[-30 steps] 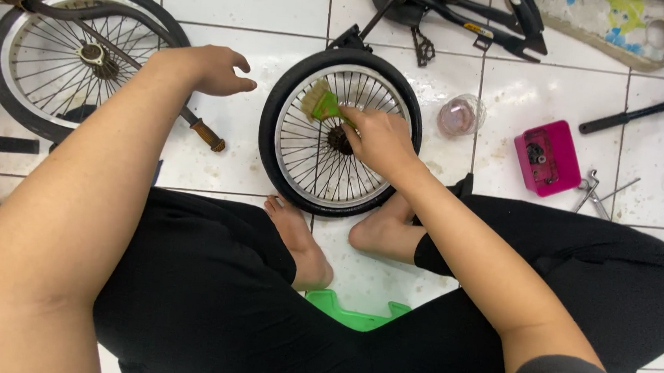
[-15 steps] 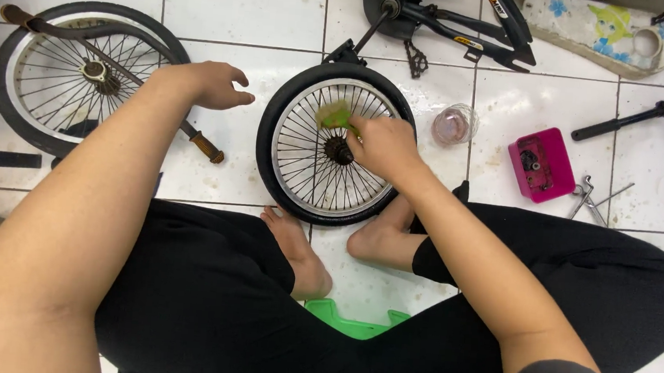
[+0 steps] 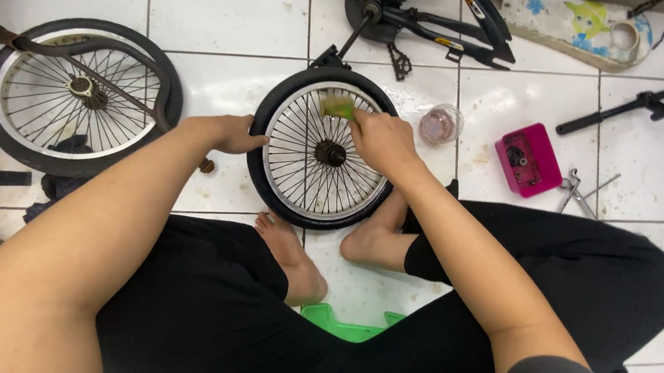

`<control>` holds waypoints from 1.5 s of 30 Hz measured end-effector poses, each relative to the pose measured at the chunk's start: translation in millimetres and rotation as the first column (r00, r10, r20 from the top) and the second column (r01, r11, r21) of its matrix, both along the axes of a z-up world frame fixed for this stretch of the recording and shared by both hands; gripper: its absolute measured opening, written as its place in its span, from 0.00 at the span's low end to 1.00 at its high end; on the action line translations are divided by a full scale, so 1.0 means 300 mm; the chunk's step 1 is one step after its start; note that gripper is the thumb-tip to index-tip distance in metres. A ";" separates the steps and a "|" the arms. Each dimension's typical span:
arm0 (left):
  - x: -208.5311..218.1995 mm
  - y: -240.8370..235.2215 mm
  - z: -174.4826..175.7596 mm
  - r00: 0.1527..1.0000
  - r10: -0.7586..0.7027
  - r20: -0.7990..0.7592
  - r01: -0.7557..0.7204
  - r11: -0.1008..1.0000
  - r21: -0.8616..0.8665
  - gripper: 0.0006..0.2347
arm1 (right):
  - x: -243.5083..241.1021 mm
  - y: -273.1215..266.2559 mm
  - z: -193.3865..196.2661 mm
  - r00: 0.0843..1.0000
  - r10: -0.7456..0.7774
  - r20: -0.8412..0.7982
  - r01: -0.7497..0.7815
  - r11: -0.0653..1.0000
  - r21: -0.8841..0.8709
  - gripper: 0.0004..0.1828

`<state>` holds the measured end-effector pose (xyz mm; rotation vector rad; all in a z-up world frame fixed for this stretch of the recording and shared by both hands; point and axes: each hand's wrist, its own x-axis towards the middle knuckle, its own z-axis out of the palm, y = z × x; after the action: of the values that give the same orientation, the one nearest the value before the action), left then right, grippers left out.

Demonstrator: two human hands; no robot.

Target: The person is cleaning a bicycle wheel by rotating it and using a cloth and a brush to remove dirt from the rim and spokes.

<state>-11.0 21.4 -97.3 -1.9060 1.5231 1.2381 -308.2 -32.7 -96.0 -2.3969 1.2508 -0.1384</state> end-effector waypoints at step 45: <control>-0.062 0.004 0.118 0.944 0.272 -0.187 -0.265 0.962 0.064 0.51 | 0.092 0.026 -0.049 0.988 -0.098 0.116 0.095 0.995 0.034 0.20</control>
<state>-29.5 22.5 -61.8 -2.0711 1.3489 1.6017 -280.8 -24.9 -110.6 -2.2694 1.3048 -0.2851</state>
